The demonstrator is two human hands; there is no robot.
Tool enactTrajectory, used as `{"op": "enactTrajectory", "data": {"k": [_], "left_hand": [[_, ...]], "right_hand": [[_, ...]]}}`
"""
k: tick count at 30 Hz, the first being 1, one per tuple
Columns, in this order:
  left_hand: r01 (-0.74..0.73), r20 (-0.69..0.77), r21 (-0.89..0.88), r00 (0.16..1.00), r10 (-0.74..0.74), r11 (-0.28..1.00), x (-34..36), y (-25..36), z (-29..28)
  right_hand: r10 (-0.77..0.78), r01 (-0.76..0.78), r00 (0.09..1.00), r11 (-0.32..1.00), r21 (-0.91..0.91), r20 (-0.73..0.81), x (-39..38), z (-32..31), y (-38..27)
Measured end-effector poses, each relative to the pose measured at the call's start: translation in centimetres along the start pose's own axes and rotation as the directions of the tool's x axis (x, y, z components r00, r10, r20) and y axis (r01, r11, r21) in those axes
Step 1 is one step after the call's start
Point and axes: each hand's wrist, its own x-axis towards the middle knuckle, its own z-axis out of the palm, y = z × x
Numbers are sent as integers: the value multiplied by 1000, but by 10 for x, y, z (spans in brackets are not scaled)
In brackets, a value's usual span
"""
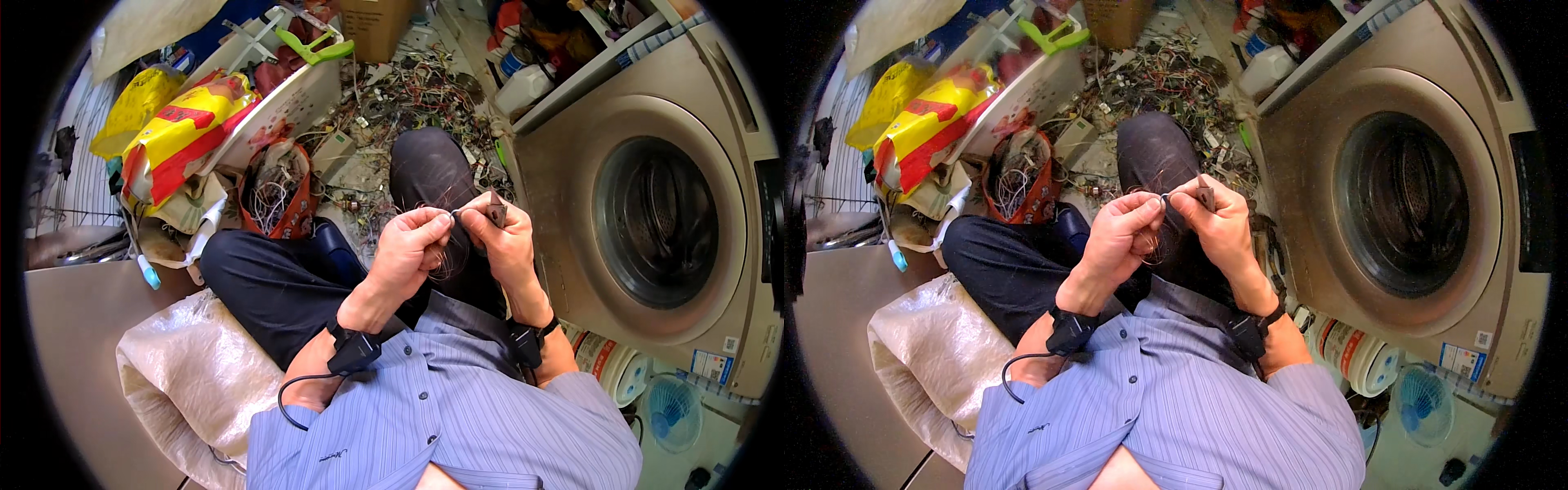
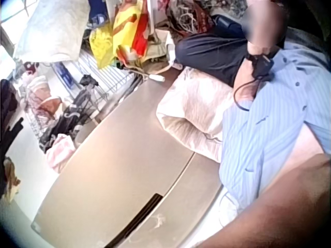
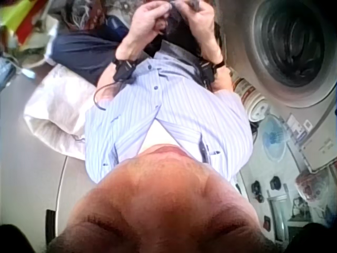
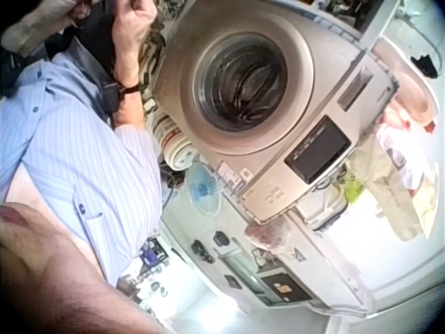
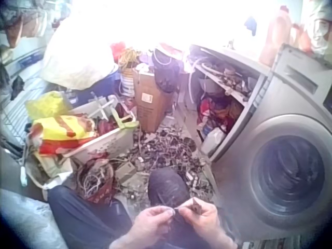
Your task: Stripping insulation from electrical wires and applying electrical tape to secure connections.
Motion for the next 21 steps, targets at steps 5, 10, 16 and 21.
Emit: {"op": "enactTrajectory", "data": {"k": [5,10,16,21], "left_hand": [[-69,-28,-54,997,68,996,3,-4,-6],[-145,-122,29,981,148,989,0,1,-4],[-228,-161,147,955,250,963,-3,-1,-3],[-267,-183,235,932,312,935,-2,-3,-1]], "right_hand": [[-3,7,999,994,-110,32,0,7,-5],[-141,124,990,936,-330,-28,0,15,2],[-263,228,965,860,-456,-14,3,20,-2],[-288,236,956,875,-423,-62,3,24,0]]}}
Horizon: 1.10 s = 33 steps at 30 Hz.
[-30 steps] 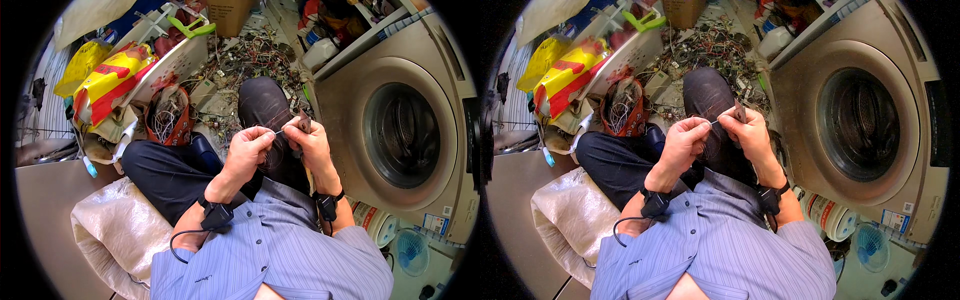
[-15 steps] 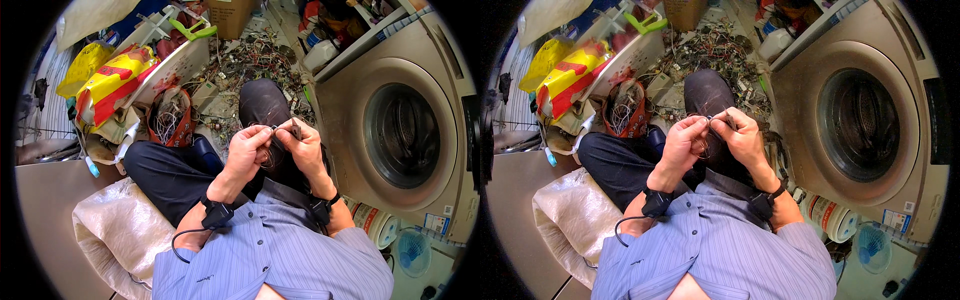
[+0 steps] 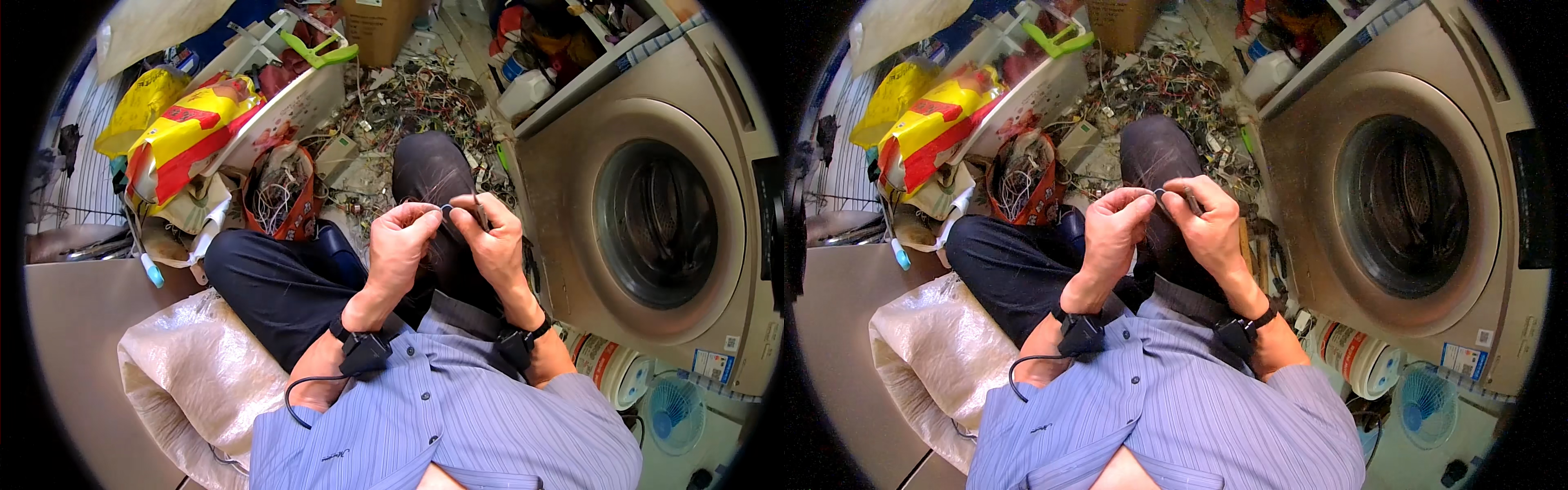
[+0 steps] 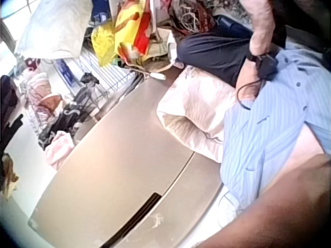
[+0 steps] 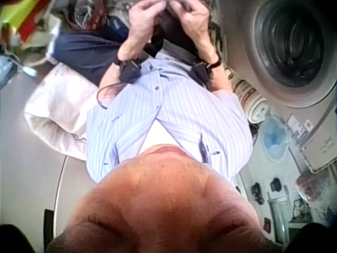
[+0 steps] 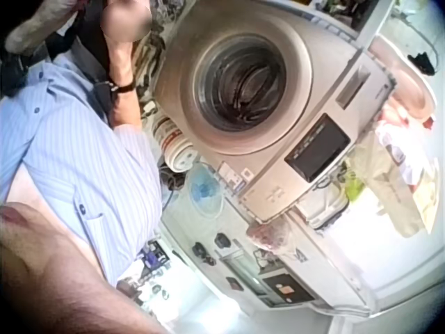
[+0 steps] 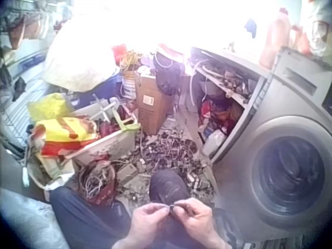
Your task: Stripping insulation from electrical wires and applying electrical tape to secure connections.
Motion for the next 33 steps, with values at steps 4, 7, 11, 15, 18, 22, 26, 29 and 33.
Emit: {"op": "enactTrajectory", "data": {"k": [4,7,11,15,18,22,26,29,33], "left_hand": [[-7,14,48,1000,6,999,0,-2,-2],[14,41,91,999,-18,996,-1,-1,-4],[-63,48,160,997,56,985,-4,0,1],[-67,109,215,993,44,974,2,3,-6],[-19,124,203,992,-6,979,4,2,-5],[79,108,111,990,-91,991,6,-1,-6],[88,152,102,983,-103,991,-10,-2,-7],[108,120,18,987,-110,994,2,-3,-14],[133,104,-10,986,-131,991,3,3,-9]], "right_hand": [[-65,65,998,996,-65,-5,3,-2,-9],[-218,224,974,959,-173,53,5,-4,-4],[-284,308,951,905,-292,123,9,-6,-6],[-331,360,933,878,-315,143,10,-3,-4],[-284,313,950,886,-341,133,8,-6,1],[-290,299,954,879,-371,81,12,-5,14],[-165,72,965,913,-400,-202,31,-47,38],[53,-79,987,982,-171,-150,21,-45,14],[276,-283,950,959,30,146,3,-34,7]]}}
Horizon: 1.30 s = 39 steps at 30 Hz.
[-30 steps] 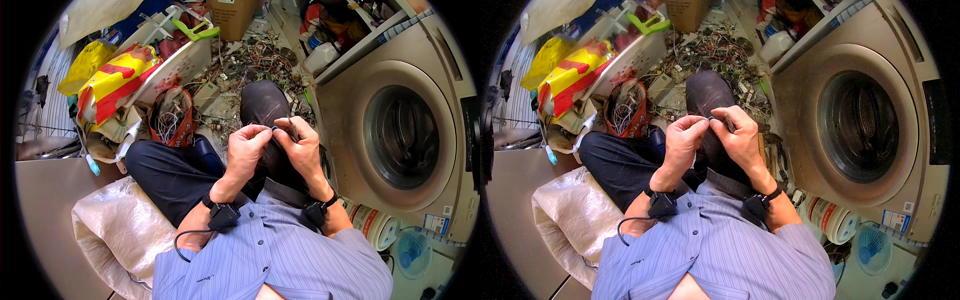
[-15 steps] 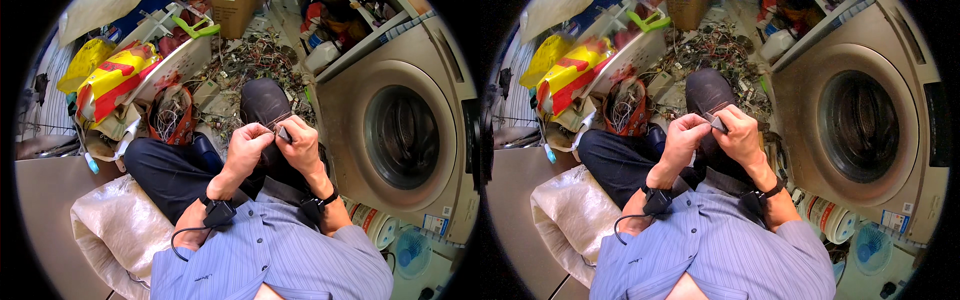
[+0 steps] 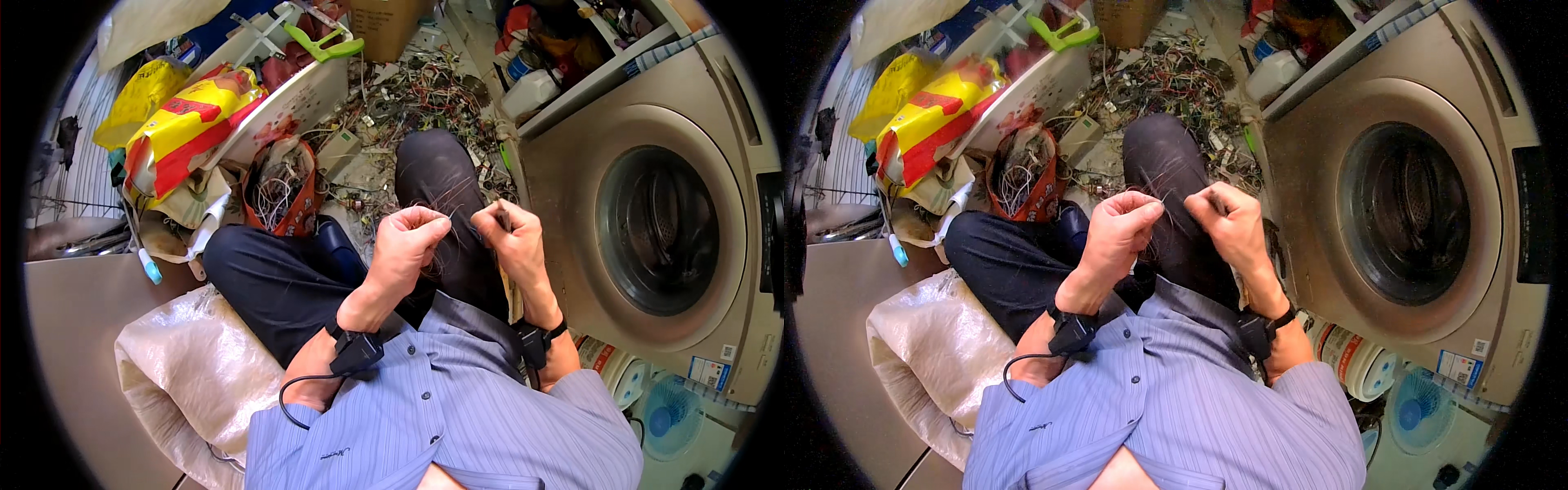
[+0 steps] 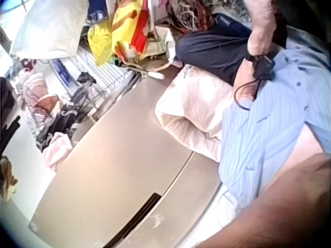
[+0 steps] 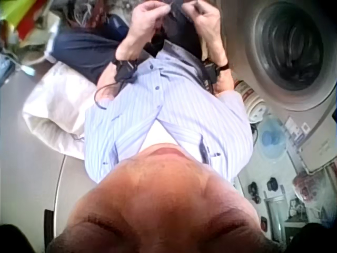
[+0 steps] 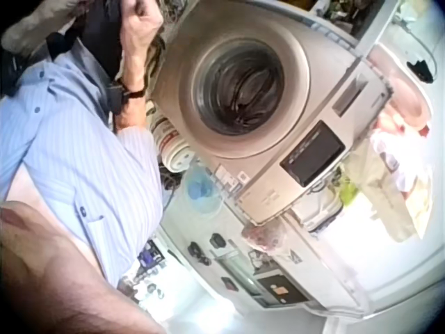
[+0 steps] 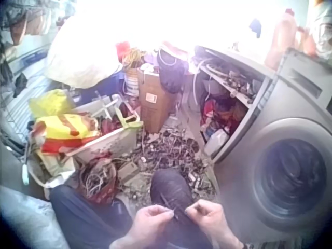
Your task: Stripping insulation from electrical wires and applying electrical tape to secure connections.
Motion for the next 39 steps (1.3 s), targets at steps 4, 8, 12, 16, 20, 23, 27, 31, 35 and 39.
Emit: {"op": "enactTrajectory", "data": {"k": [4,8,12,16,20,23,27,31,35,39], "left_hand": [[9,-7,8,1000,-9,1000,-2,0,3],[-7,-17,40,1000,8,999,-6,-1,8],[-44,-4,101,999,45,994,-6,-3,14],[-32,3,74,999,32,997,-6,-7,11],[-9,19,-35,1000,10,999,-6,-9,15],[21,40,-82,999,-18,996,-6,-9,15],[47,53,-170,998,-38,984,-5,-12,16],[47,53,-185,998,-38,982,-8,-11,19],[-11,8,-169,1000,12,986,-7,-18,16],[-177,-81,-40,981,174,983,-8,-12,26]], "right_hand": [[63,-67,998,987,147,31,-1,8,-13],[220,-253,966,921,297,139,2,10,-14],[176,-203,979,909,364,106,2,14,-7],[194,-227,973,896,382,123,3,15,-6],[200,-243,970,849,470,139,2,14,-4],[175,-238,970,834,497,171,2,13,-5],[224,-274,962,758,592,159,1,21,1],[232,-267,962,701,661,142,-2,28,1],[234,-243,968,770,590,93,-1,30,-2],[257,-278,959,762,585,122,-1,33,0]]}}
